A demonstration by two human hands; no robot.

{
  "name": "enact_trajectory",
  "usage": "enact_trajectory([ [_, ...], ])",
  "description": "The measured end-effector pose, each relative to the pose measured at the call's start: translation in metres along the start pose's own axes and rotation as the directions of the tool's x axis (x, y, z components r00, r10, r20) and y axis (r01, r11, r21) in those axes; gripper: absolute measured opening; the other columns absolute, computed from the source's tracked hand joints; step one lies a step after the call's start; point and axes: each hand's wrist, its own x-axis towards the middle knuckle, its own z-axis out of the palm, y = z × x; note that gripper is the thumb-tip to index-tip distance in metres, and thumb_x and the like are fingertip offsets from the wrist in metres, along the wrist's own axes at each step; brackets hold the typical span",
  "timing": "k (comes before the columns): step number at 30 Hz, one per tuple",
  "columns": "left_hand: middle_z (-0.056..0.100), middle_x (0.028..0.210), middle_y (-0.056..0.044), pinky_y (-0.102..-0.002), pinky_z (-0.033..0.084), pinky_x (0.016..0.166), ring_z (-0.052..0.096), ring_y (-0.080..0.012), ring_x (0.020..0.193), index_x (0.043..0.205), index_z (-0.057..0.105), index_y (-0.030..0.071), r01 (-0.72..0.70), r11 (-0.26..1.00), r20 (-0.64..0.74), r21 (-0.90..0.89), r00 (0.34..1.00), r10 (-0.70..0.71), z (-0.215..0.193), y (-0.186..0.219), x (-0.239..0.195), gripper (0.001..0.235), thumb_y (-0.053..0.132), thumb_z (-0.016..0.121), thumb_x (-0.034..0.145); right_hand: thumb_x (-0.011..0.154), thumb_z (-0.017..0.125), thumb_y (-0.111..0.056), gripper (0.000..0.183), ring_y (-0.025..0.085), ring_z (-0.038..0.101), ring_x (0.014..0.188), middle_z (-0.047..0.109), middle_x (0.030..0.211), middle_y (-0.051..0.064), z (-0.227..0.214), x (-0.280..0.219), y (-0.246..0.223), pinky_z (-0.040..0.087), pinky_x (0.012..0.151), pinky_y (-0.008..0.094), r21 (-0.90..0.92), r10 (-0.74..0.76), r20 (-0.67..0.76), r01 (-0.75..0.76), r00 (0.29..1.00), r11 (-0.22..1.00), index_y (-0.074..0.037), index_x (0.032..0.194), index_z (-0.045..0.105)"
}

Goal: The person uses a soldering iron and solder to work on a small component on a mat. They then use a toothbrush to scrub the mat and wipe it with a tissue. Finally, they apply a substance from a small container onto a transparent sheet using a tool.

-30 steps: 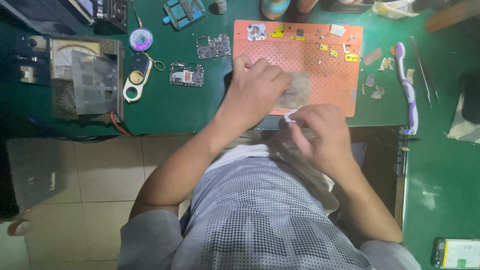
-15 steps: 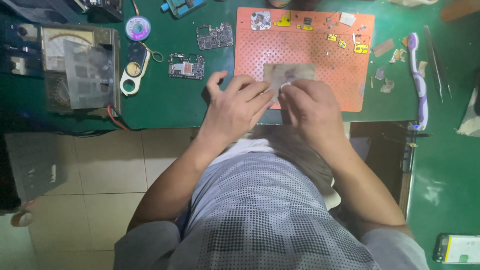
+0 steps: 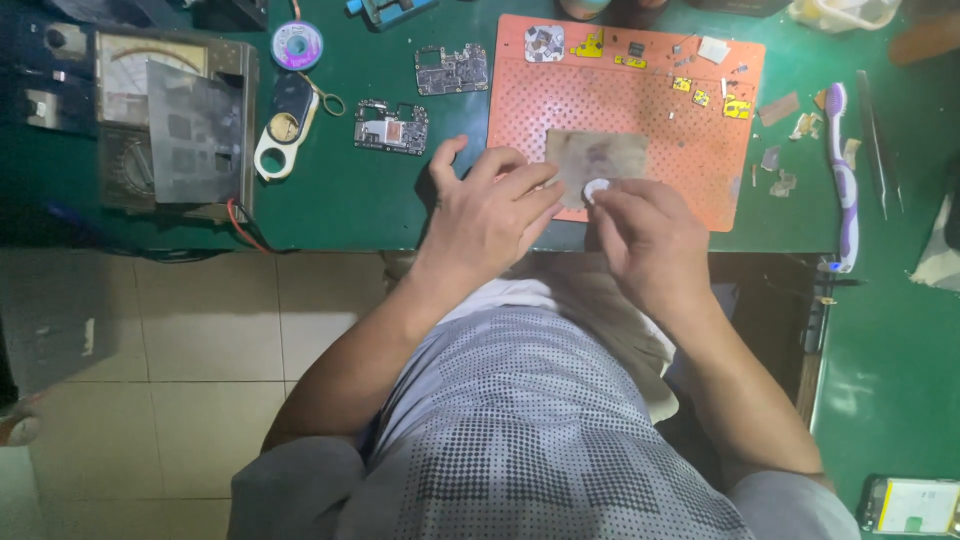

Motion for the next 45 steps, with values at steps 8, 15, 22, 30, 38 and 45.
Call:
enact_trajectory([
  [8,0.057,0.086,0.003,-0.051,0.020,0.085,0.048,-0.0145,0.085,0.084,0.063,0.020,0.015,1.000,0.040,-0.018,0.999,-0.014,0.000,0.004,0.006,0.009,0.025,0.056,0.083,0.082,0.062,-0.003,0.011,0.024,0.060,0.070,0.061,0.078,0.009,-0.018,-0.002,0.002,0.047,0.062,0.034,0.177,0.167,-0.109,-0.147,0.980,0.973,-0.007,0.091,0.066],
  [15,0.053,0.082,0.002,-0.052,0.023,0.083,0.047,-0.0155,0.083,0.079,0.060,0.017,0.053,0.998,0.088,-0.018,0.995,-0.052,0.005,0.011,0.018,0.011,0.025,0.054,0.084,0.080,0.065,-0.004,0.011,0.024,0.060,0.069,0.062,0.080,0.008,-0.021,-0.010,0.000,0.047,0.064,0.035,0.164,0.172,-0.177,-0.143,0.969,0.976,-0.008,0.090,0.067],
  [22,0.050,0.080,0.002,-0.048,0.028,0.078,0.047,-0.0154,0.079,0.079,0.056,0.016,0.050,0.999,0.178,0.011,0.983,-0.051,0.020,0.014,0.026,0.017,0.030,0.048,0.086,0.078,0.067,-0.001,0.011,0.024,0.059,0.071,0.062,0.085,0.008,-0.028,-0.023,0.013,0.047,0.064,0.032,0.105,0.189,-0.256,-0.167,0.948,0.980,-0.007,0.088,0.067],
  [30,0.042,0.086,-0.003,-0.035,0.027,0.069,0.044,-0.0197,0.085,0.083,0.046,0.009,0.086,0.964,0.366,-0.253,0.931,0.013,-0.002,0.037,0.051,0.021,0.025,0.035,0.091,0.082,0.064,-0.018,0.021,0.028,0.050,0.094,0.052,0.109,0.011,-0.036,-0.010,0.031,0.033,0.080,0.036,-0.182,0.016,-0.320,-0.078,0.947,0.980,-0.008,0.100,0.058],
  [38,0.055,0.079,-0.003,-0.024,0.053,0.052,0.061,-0.0092,0.073,0.090,0.037,0.012,0.478,0.316,0.441,-0.820,0.879,-0.184,-0.053,0.079,0.135,0.026,0.013,0.060,0.076,0.080,0.057,0.006,0.014,0.029,0.057,0.078,0.060,0.089,0.015,-0.130,0.047,0.003,0.044,0.077,0.039,0.112,-0.262,-0.297,0.306,0.918,0.945,0.003,0.094,0.059],
  [45,0.065,0.071,-0.005,-0.026,0.055,0.043,0.057,-0.0086,0.060,0.091,0.037,0.010,0.654,0.220,0.652,-0.724,0.753,-0.094,-0.057,0.093,0.172,0.025,0.013,0.056,0.076,0.077,0.059,0.001,0.007,0.022,0.059,0.071,0.063,0.081,0.011,-0.152,0.049,0.008,0.047,0.077,0.037,0.120,-0.181,-0.333,0.232,0.925,0.965,0.001,0.084,0.061],
])
